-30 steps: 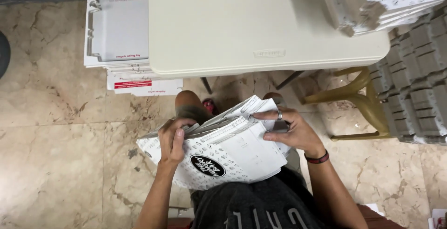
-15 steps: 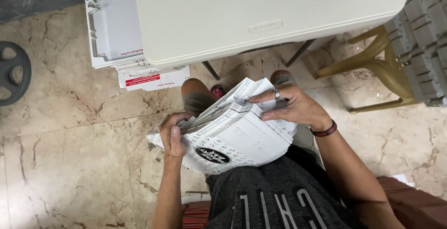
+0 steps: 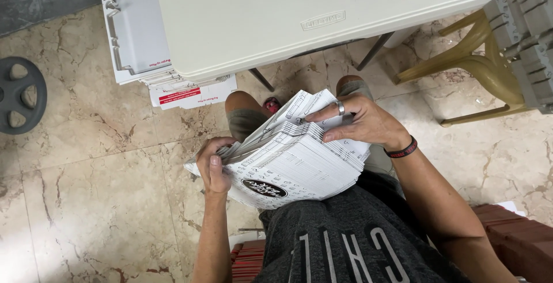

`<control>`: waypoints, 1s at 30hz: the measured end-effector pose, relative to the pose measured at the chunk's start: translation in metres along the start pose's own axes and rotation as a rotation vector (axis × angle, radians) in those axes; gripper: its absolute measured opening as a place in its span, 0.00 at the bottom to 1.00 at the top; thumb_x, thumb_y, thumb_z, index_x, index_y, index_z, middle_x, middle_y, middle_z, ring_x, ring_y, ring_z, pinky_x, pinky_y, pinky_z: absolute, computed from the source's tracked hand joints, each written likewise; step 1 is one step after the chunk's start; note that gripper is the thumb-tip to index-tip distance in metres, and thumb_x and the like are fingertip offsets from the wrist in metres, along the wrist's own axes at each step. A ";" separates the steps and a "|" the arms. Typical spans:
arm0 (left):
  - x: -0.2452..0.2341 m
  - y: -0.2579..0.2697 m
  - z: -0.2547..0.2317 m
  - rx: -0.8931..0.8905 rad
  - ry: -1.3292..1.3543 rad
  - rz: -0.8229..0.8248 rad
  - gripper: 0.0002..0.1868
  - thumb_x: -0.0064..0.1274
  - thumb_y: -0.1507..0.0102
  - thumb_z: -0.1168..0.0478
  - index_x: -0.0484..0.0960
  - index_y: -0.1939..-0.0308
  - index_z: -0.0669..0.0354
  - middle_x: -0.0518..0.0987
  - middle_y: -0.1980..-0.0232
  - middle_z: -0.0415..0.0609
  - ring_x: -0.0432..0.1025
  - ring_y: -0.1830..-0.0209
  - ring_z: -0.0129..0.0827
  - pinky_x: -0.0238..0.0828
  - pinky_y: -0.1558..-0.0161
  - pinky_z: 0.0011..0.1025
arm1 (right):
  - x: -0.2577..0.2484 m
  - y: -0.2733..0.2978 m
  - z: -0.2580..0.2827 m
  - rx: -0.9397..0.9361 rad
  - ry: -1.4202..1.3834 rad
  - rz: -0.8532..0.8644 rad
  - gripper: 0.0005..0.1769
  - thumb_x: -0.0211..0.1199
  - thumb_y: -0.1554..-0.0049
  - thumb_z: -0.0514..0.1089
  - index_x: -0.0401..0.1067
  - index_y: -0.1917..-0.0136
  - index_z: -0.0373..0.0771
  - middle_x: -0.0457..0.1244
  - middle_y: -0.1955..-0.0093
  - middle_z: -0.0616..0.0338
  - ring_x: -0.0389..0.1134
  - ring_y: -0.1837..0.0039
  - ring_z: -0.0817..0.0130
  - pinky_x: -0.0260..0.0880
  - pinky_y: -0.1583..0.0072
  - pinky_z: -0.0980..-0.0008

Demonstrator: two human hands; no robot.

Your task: Organizing and inspecting stacks of flat-packed cardboard boxes on a work table.

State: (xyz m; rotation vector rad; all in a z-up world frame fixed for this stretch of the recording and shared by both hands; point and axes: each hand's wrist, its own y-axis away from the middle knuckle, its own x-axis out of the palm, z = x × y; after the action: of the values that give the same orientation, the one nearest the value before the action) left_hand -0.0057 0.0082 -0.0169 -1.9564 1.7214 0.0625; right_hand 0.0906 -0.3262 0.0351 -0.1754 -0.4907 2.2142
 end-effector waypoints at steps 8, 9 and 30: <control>0.001 -0.002 -0.002 -0.033 0.008 -0.006 0.36 0.26 0.32 0.38 0.86 0.57 0.59 0.79 0.69 0.53 0.72 0.68 0.40 0.69 0.61 0.36 | -0.001 0.005 -0.014 -0.042 0.034 -0.046 0.21 0.72 0.49 0.32 0.77 0.41 0.30 0.70 0.51 0.43 0.71 0.54 0.66 0.73 0.52 0.64; 0.002 -0.003 -0.002 -0.032 0.008 -0.007 0.36 0.26 0.32 0.38 0.86 0.57 0.59 0.79 0.69 0.53 0.72 0.68 0.40 0.69 0.61 0.36 | 0.000 0.004 -0.011 -0.043 0.034 -0.045 0.21 0.72 0.49 0.32 0.77 0.41 0.30 0.70 0.51 0.43 0.71 0.54 0.66 0.73 0.52 0.64; 0.009 -0.012 -0.006 -0.029 -0.009 0.026 0.36 0.26 0.32 0.37 0.86 0.58 0.58 0.79 0.70 0.52 0.72 0.70 0.41 0.69 0.63 0.34 | -0.007 0.006 -0.010 -0.047 0.211 -0.028 0.25 0.77 0.54 0.45 0.79 0.43 0.43 0.45 0.18 0.35 0.44 0.18 0.37 0.38 0.23 0.37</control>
State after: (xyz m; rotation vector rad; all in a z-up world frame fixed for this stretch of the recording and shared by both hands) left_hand 0.0055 -0.0016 -0.0105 -1.9523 1.7495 0.1059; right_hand 0.0934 -0.3320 0.0226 -0.4199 -0.4257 2.1288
